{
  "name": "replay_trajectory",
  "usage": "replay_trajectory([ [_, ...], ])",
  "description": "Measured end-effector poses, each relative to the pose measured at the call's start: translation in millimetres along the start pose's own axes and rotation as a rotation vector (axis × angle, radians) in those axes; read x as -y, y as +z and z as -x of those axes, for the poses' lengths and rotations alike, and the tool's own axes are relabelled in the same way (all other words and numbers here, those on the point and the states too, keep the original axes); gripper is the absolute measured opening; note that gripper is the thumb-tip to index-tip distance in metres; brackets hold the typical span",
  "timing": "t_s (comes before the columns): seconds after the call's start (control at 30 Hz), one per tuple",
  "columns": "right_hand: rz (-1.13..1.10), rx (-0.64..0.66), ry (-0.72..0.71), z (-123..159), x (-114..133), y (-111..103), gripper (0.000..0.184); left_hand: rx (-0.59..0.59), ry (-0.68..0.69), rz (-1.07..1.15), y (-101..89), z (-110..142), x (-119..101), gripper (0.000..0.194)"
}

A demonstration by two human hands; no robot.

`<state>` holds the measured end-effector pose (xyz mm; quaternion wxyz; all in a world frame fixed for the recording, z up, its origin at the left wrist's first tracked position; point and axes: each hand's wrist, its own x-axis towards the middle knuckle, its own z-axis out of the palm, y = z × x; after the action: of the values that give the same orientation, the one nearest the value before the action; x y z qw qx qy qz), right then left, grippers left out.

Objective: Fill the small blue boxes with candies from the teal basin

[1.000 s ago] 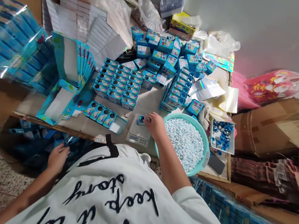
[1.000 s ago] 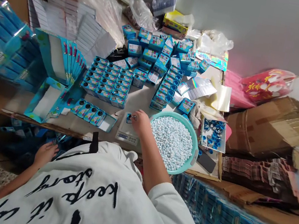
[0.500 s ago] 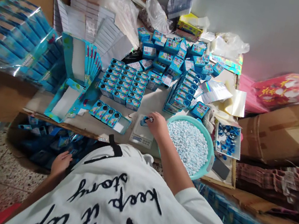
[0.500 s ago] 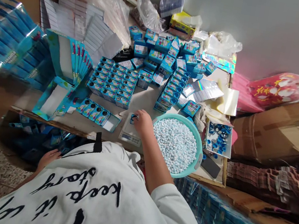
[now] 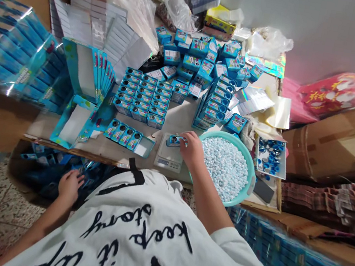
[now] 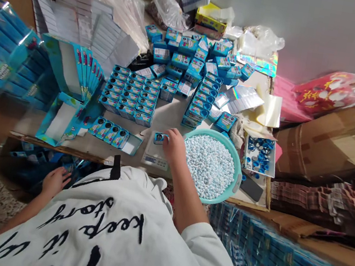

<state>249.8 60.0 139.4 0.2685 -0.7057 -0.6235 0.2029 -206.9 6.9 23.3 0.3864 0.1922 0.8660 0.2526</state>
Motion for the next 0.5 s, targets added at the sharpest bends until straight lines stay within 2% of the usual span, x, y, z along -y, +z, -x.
replay_trajectory([
  [0.1,0.103,-0.155,0.103,12,-15,-20,0.029,0.064,-0.048,0.101,3.1,-14,-15,0.038],
  [0.17,0.205,-0.183,0.208,21,-30,-31,0.029,0.128,-0.076,0.118,7.3,-20,-23,0.041],
  [0.3,0.334,-0.043,0.355,37,-55,-41,0.03,0.185,-0.077,0.03,17.4,-21,-32,0.039],
  [0.5,0.38,0.072,0.337,45,-52,-45,0.026,0.207,-0.1,0.048,17.7,-25,-23,0.04],
])
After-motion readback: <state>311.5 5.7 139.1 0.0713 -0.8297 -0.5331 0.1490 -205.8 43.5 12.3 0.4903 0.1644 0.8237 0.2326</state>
